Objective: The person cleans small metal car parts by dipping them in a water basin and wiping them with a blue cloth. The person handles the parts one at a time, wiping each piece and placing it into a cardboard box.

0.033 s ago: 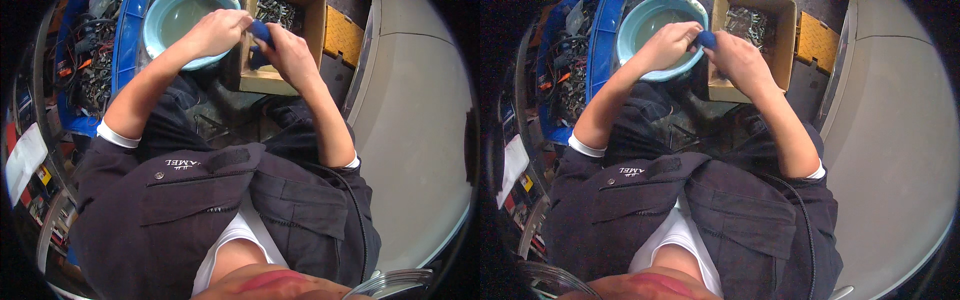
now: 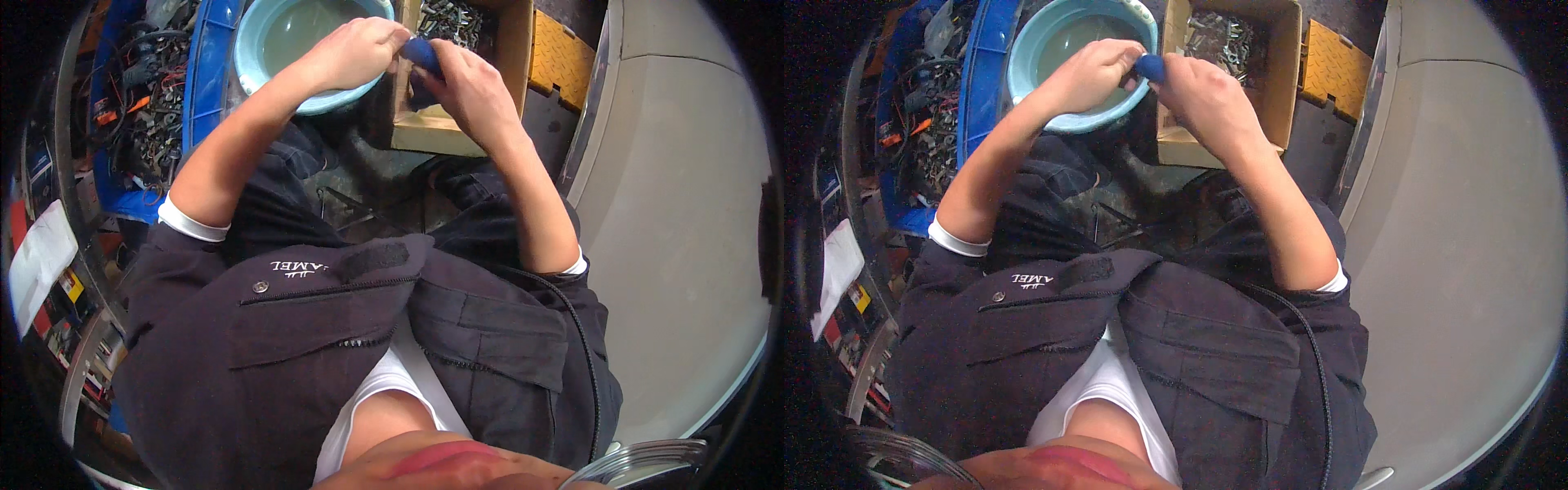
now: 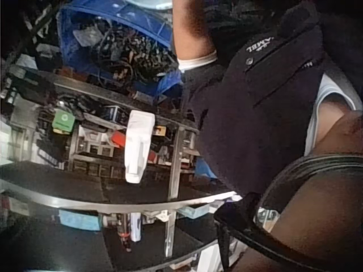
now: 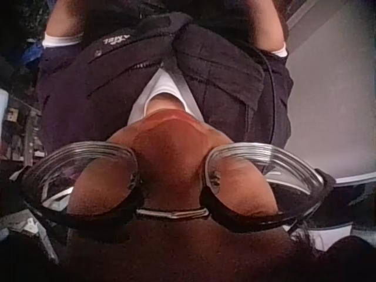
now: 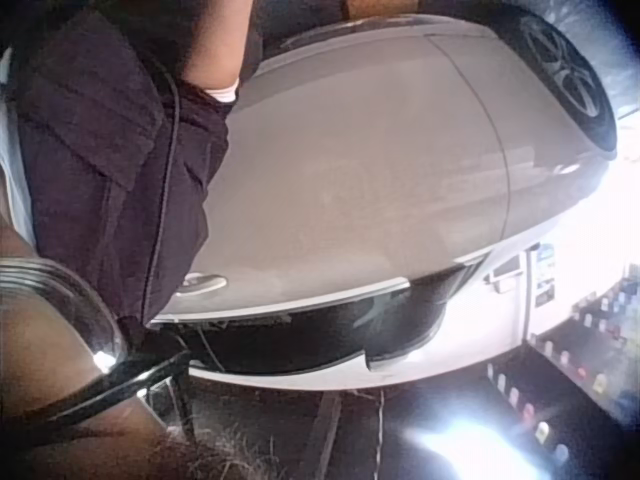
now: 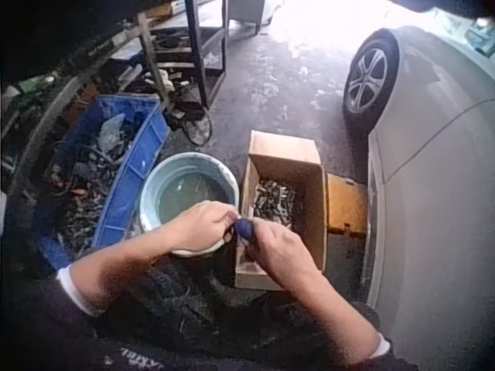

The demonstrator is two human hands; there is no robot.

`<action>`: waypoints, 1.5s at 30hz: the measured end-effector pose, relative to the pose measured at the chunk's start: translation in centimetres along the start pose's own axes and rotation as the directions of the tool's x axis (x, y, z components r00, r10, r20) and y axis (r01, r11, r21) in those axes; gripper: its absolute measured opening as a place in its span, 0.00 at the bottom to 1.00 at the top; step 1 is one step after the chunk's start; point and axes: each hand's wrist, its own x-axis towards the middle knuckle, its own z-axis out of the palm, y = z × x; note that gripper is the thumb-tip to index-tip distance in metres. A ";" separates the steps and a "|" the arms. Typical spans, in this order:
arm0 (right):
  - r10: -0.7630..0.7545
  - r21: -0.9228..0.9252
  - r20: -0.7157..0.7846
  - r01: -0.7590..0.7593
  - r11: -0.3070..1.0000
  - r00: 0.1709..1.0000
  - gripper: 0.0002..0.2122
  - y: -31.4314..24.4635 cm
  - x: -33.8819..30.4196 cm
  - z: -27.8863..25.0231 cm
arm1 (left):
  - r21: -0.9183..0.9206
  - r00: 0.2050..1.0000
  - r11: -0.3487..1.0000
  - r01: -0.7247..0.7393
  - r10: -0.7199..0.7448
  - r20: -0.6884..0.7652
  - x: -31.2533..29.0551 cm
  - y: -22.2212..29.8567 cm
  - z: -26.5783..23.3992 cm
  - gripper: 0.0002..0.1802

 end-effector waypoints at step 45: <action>0.167 0.016 0.250 -0.177 0.984 0.954 0.20 -0.4 0.7 -2.6 | 0.104 0.962 0.968 -0.230 0.242 -0.124 -0.1 0.1 0.4 0.15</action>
